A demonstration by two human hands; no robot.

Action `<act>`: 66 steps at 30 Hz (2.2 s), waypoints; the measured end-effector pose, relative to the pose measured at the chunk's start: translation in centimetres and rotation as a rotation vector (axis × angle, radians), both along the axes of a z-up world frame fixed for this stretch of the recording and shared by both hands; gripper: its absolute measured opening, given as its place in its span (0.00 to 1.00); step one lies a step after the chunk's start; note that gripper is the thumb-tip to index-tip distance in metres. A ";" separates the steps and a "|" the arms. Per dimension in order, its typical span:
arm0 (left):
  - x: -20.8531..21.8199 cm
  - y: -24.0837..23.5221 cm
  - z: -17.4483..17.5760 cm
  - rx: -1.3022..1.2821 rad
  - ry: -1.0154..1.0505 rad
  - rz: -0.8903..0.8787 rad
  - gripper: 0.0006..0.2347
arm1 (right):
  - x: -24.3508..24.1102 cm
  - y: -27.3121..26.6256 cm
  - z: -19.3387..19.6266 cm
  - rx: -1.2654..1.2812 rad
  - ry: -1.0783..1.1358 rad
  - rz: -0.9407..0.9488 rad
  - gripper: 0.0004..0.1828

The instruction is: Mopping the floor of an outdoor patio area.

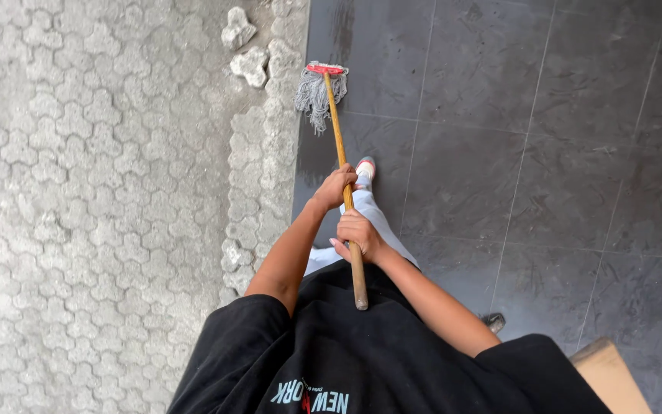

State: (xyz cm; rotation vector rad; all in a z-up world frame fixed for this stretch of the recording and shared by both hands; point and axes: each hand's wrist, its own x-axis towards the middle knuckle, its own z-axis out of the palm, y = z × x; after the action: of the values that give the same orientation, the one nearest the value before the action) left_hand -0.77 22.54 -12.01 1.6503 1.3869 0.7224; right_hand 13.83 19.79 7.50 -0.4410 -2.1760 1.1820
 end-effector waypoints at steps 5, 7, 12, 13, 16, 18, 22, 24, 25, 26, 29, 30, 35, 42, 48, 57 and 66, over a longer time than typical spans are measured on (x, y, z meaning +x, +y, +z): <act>2.4 9.2 -1.3 -0.002 -0.015 -0.042 0.10 | 3.3 10.4 0.3 0.022 -0.050 0.008 0.13; 3.3 14.0 -0.7 0.009 -0.008 -0.059 0.11 | 4.6 15.2 0.7 0.038 -0.088 0.035 0.13; 5.9 23.2 1.1 -0.064 -0.010 -0.033 0.16 | 6.8 25.0 2.3 0.060 -0.037 0.034 0.13; 5.9 25.4 1.4 -0.048 -0.001 -0.035 0.16 | 6.9 26.5 2.2 0.076 -0.029 0.030 0.13; 6.0 32.0 2.3 -0.054 -0.008 -0.023 0.15 | 7.3 31.7 2.0 0.051 0.028 -0.008 0.12; 6.5 35.1 2.2 -0.063 0.006 -0.087 0.14 | 7.8 35.0 1.2 0.033 0.020 -0.058 0.11; 7.3 43.7 0.2 -0.073 0.006 -0.170 0.13 | 8.5 42.5 0.4 0.056 -0.004 -0.079 0.11; 7.4 48.5 -1.3 -0.053 -0.047 -0.202 0.13 | 8.4 47.3 -0.3 0.084 -0.057 -0.006 0.13; 8.1 51.7 -1.6 -0.043 -0.050 -0.214 0.13 | 8.8 50.2 -0.1 0.094 -0.062 -0.018 0.13; 8.8 55.3 -1.8 0.005 -0.087 -0.208 0.12 | 9.1 53.2 0.1 0.126 -0.043 -0.047 0.11; 9.4 64.7 -3.7 0.053 -0.113 -0.233 0.11 | 9.6 62.8 2.2 0.123 -0.062 -0.092 0.10; 10.2 67.1 -4.6 0.092 -0.116 -0.242 0.12 | 10.3 65.6 3.1 0.124 -0.114 -0.083 0.10; 12.9 79.8 -0.7 0.006 -0.161 -0.318 0.12 | 13.3 77.2 6.8 0.216 0.028 -0.131 0.10; 13.9 90.7 -0.2 0.073 -0.159 -0.339 0.10 | 14.4 89.0 5.4 0.074 0.121 -0.103 0.10; 13.2 102.1 -0.7 0.007 -0.139 -0.172 0.10 | 13.1 101.5 3.3 0.078 0.176 -0.047 0.11; 17.8 122.0 2.2 -0.145 -0.024 0.502 0.11 | 15.2 124.2 0.5 0.053 0.238 0.074 0.10; 18.6 119.1 2.8 0.125 -0.030 0.556 0.16 | 15.3 123.6 -2.7 0.038 0.173 0.141 0.12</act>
State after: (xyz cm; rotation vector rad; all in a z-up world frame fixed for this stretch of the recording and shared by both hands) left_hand 17.86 141.61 -9.21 1.3373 1.8330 1.1609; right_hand 29.10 143.38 4.79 -0.1643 -2.1022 1.2048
